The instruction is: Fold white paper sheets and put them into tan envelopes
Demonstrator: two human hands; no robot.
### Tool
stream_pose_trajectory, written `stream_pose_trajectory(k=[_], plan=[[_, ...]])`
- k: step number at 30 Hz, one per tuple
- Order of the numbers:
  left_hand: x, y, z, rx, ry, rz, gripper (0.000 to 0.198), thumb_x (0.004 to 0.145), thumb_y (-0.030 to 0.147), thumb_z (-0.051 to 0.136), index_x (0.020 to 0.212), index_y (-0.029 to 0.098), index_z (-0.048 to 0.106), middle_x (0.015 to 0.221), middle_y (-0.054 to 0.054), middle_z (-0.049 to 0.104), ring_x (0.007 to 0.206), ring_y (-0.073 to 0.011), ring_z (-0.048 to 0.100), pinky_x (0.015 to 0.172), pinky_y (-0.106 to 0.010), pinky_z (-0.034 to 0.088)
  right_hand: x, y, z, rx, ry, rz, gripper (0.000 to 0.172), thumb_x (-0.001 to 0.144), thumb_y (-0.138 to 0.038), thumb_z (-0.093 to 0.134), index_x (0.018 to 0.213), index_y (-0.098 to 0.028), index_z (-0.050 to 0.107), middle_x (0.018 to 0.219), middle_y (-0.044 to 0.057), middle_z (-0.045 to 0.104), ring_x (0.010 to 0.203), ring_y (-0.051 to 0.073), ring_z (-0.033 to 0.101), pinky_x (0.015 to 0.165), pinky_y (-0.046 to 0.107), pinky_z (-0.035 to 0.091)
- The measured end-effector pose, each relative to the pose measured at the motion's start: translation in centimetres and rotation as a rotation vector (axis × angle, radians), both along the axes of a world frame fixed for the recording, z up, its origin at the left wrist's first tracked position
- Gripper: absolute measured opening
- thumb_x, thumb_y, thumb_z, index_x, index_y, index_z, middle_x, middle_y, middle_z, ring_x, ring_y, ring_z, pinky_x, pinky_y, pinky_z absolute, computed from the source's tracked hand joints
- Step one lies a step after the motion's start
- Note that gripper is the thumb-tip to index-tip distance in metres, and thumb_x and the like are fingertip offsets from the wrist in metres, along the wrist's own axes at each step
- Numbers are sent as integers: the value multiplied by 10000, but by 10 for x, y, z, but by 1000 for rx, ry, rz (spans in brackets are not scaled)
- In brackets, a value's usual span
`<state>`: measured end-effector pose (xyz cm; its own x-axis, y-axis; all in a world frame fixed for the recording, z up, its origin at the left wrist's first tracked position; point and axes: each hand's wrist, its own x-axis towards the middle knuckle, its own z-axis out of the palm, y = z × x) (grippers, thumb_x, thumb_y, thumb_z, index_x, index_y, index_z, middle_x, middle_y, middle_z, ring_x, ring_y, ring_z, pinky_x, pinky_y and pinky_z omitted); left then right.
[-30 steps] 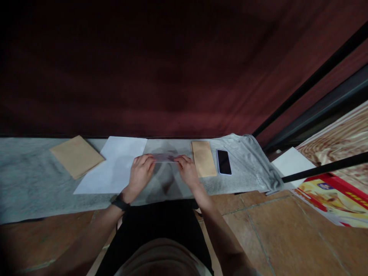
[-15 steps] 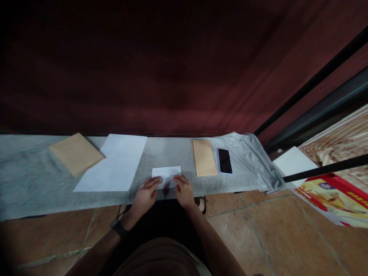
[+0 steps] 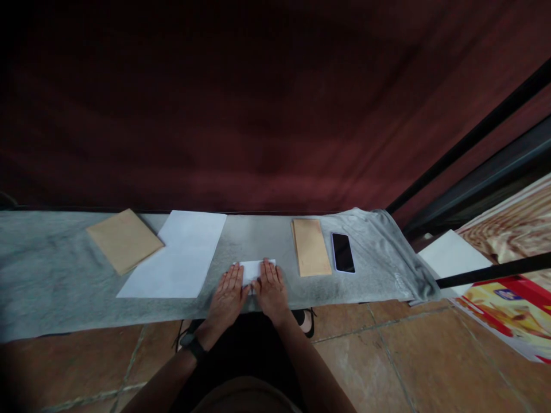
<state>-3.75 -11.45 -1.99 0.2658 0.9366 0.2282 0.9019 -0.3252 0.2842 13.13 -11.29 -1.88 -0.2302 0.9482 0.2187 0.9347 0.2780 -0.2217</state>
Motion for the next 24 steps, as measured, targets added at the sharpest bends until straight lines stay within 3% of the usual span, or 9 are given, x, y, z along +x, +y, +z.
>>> stream_pose_trajectory(k=[6,10,16,21,22,24], plan=[[-4,1,2,6,11,33,626,990,401,403,1520,69,392,1562,-220,418,1483,-309,354,1222,-494,314,17,2,-6,46,-4,-98,556,1057,-348,399,1552,-97,360,1575,166,416,1477,266,369,1217,467,281],[-2,2,4,-4,17,50,601,989,380,403,1508,75,418,1556,-211,433,1480,-310,359,1219,-498,320,4,7,-2,52,20,-179,508,1046,-309,411,1472,-41,477,1527,221,466,1464,323,383,1204,535,275],[-22,4,10,-76,17,-59,520,979,250,383,1461,82,483,1527,-184,488,1454,-272,414,1188,-463,385,-32,3,8,1,16,68,490,1053,-321,404,1528,-200,425,1602,110,391,1479,271,364,1207,530,289],[-59,9,26,-112,-141,-217,432,963,247,440,1369,231,588,1463,-78,584,1395,-209,495,1158,-425,426,-36,-1,8,-19,-1,26,553,1032,-397,462,1552,-224,384,1619,140,349,1482,302,352,1202,579,258],[-72,14,31,-86,-196,-196,403,968,268,445,1334,252,613,1445,-69,599,1390,-212,496,1155,-434,424,-36,-1,8,-22,1,18,571,1024,-423,477,1552,-226,383,1621,144,342,1480,313,351,1203,600,234],[-106,30,44,28,-314,46,378,970,325,453,1285,221,634,1412,-122,606,1372,-255,500,1150,-466,409,-37,-1,7,-26,4,4,602,1008,-461,501,1551,-229,385,1623,152,335,1478,332,350,1203,637,181]])
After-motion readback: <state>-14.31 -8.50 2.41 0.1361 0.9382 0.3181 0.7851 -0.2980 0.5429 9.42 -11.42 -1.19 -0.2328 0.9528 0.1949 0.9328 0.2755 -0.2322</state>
